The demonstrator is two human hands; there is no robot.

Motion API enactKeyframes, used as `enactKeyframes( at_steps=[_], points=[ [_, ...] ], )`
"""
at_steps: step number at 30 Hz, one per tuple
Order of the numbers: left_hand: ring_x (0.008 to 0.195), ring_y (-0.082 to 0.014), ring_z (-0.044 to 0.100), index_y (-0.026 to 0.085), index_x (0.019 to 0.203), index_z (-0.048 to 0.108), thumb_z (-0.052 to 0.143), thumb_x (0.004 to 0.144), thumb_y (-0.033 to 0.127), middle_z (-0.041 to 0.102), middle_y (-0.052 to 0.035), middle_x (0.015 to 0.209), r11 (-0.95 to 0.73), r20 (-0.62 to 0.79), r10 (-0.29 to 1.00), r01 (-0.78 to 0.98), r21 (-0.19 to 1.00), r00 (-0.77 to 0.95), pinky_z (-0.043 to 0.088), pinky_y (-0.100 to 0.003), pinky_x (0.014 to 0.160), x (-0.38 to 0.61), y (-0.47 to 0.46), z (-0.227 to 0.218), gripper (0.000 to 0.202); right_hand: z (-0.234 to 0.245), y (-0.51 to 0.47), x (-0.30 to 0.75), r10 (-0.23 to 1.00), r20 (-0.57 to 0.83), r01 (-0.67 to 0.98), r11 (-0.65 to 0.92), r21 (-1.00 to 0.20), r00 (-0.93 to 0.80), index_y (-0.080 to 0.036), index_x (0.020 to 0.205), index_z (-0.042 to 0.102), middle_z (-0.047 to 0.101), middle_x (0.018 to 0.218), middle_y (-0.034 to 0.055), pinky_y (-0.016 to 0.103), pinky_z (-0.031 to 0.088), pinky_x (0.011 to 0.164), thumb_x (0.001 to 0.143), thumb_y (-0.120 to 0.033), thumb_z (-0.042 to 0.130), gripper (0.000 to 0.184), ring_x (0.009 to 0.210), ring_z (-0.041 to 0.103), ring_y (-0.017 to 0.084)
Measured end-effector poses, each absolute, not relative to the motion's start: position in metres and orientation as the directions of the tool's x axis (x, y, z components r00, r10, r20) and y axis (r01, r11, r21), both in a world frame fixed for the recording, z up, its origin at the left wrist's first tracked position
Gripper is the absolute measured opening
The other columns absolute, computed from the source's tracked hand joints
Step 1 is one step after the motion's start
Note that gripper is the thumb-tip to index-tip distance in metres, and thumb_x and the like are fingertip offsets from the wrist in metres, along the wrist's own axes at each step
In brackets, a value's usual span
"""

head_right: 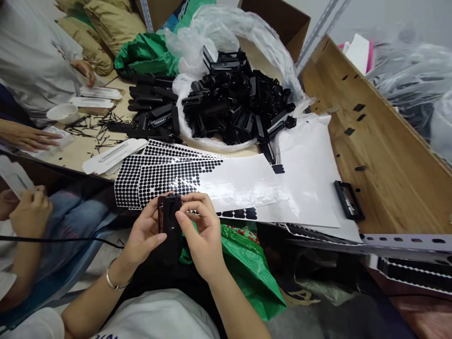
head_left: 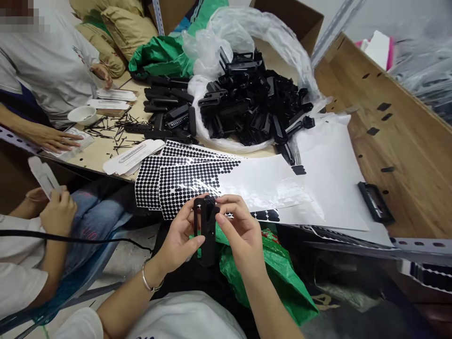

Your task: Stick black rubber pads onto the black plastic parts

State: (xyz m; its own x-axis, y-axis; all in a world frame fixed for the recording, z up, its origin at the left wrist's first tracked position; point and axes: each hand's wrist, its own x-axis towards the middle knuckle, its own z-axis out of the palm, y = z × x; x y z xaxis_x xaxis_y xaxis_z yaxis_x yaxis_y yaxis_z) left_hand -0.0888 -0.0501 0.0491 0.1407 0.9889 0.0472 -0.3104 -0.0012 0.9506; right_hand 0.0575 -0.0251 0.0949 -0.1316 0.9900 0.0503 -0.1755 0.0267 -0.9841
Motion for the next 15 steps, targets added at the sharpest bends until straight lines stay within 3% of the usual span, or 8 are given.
enactKeyframes(
  at_steps=[8,15],
  points=[
    [0.097,-0.0227,0.064,0.026,0.141,0.047,0.069,0.082,0.027,0.062,-0.0107,0.126,-0.026,0.067,0.983,-0.229,0.973,0.171,0.054,-0.03,0.08,-0.0936,-0.0519,0.0594,0.063,0.1007,-0.0331,0.0594,0.99,0.091,-0.133,0.077,-0.988,-0.105,-0.024,0.082,0.065,0.055,0.1,0.0047,0.027,0.053,0.075,0.088,-0.025,0.062,0.007,0.096,0.055,0.018],
    [0.086,-0.0166,0.063,0.03,0.142,0.046,0.068,0.083,0.025,0.063,-0.0078,0.124,-0.015,0.056,0.982,-0.224,0.974,0.178,0.053,-0.025,0.075,-0.0935,-0.0543,0.0566,0.064,0.0979,-0.0331,0.0581,0.99,0.105,-0.109,0.094,-0.99,-0.094,-0.023,0.081,0.064,0.054,0.098,0.0044,0.026,0.053,0.07,0.088,-0.026,0.063,0.007,0.092,0.055,0.017]
  ],
)
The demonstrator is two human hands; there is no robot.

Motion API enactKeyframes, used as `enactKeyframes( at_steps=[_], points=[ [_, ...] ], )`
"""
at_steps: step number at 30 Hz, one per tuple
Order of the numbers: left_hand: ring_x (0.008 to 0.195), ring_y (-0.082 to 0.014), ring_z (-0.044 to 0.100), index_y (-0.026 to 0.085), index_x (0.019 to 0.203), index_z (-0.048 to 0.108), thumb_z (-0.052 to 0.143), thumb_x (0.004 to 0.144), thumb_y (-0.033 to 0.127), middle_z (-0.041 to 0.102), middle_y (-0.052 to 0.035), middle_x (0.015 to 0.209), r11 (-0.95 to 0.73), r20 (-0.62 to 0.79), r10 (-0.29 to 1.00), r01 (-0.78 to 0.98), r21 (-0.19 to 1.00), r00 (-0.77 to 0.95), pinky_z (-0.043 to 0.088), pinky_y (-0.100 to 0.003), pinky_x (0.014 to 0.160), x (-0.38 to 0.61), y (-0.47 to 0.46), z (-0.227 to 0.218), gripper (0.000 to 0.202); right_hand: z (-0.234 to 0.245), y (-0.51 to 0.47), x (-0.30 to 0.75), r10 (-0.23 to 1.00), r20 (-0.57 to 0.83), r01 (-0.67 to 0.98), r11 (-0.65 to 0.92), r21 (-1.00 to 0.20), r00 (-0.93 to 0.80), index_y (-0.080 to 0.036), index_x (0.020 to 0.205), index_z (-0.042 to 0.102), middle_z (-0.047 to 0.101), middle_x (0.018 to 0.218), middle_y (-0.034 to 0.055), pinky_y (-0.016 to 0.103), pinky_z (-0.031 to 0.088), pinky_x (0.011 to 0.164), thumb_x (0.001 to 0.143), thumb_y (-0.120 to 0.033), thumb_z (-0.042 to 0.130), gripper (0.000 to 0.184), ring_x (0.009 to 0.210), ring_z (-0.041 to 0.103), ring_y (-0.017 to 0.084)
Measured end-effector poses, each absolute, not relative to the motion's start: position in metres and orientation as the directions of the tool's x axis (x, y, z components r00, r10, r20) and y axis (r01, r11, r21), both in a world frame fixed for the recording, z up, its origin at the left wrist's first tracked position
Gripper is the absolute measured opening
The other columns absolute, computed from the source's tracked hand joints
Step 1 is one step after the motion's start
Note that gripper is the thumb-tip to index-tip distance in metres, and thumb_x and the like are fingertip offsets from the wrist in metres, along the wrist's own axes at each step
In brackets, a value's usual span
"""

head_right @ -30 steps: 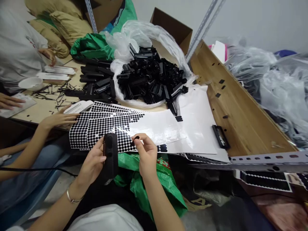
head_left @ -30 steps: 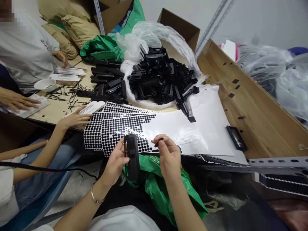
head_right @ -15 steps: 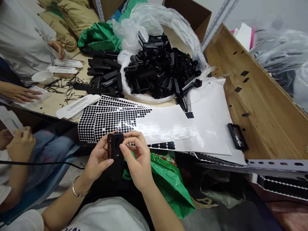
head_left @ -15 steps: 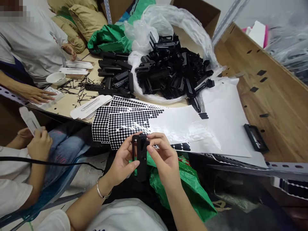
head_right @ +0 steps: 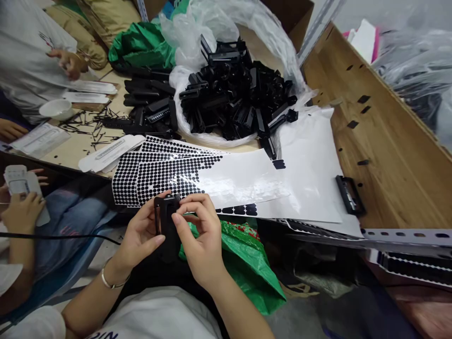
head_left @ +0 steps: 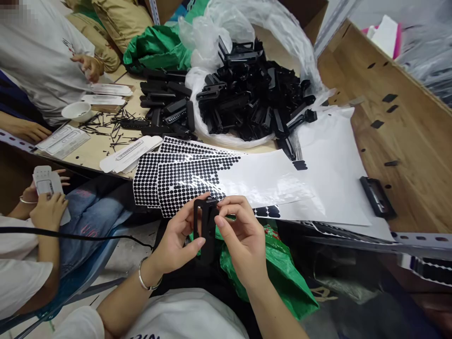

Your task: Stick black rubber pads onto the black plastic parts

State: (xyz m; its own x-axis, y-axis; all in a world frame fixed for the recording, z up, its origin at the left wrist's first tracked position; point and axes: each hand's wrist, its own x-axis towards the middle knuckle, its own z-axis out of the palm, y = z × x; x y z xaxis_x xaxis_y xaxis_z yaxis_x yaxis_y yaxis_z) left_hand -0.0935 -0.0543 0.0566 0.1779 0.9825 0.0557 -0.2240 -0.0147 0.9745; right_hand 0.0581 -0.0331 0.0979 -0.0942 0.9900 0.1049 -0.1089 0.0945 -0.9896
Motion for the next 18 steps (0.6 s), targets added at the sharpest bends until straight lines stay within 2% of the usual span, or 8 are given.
enactKeyframes(
  at_steps=[7,12,15,18],
  points=[
    [0.09,-0.0198,0.064,0.027,0.143,0.046,0.069,0.082,0.026,0.061,-0.0101,0.13,-0.024,0.056,0.984,-0.188,0.982,0.167,0.055,-0.028,0.076,-0.094,-0.055,0.056,0.065,0.093,-0.034,0.055,0.993,0.105,-0.088,0.1,-0.991,-0.057,-0.023,0.081,0.064,0.054,0.097,0.0052,0.027,0.053,0.066,0.087,-0.027,0.063,0.007,0.089,0.055,0.018],
    [0.096,-0.0209,0.065,0.031,0.142,0.046,0.07,0.082,0.024,0.054,-0.0093,0.141,-0.057,0.085,0.983,-0.174,0.983,0.161,0.055,-0.028,0.078,-0.094,-0.057,0.057,0.065,0.093,-0.038,0.053,0.991,0.131,-0.08,0.129,-0.988,-0.025,-0.024,0.08,0.065,0.053,0.093,0.0049,0.028,0.055,0.067,0.086,-0.024,0.064,0.007,0.088,0.055,0.018],
    [0.094,-0.0207,0.065,0.03,0.141,0.049,0.071,0.08,0.024,0.059,-0.0091,0.135,-0.045,0.072,0.983,-0.159,0.986,0.171,0.055,-0.029,0.08,-0.096,-0.06,0.056,0.065,0.097,-0.042,0.053,0.991,0.132,-0.086,0.131,-0.988,-0.004,-0.023,0.078,0.064,0.052,0.091,0.0051,0.029,0.056,0.07,0.086,-0.025,0.064,0.008,0.089,0.055,0.019],
    [0.086,-0.0184,0.065,0.03,0.143,0.045,0.072,0.08,0.023,0.066,-0.0078,0.119,-0.019,0.048,0.979,-0.146,0.989,0.198,0.055,-0.029,0.079,-0.099,-0.062,0.056,0.069,0.1,-0.044,0.053,0.991,0.132,-0.091,0.131,-0.987,-0.012,-0.023,0.078,0.064,0.053,0.091,0.005,0.029,0.057,0.073,0.086,-0.023,0.065,0.008,0.091,0.056,0.018]
  ],
)
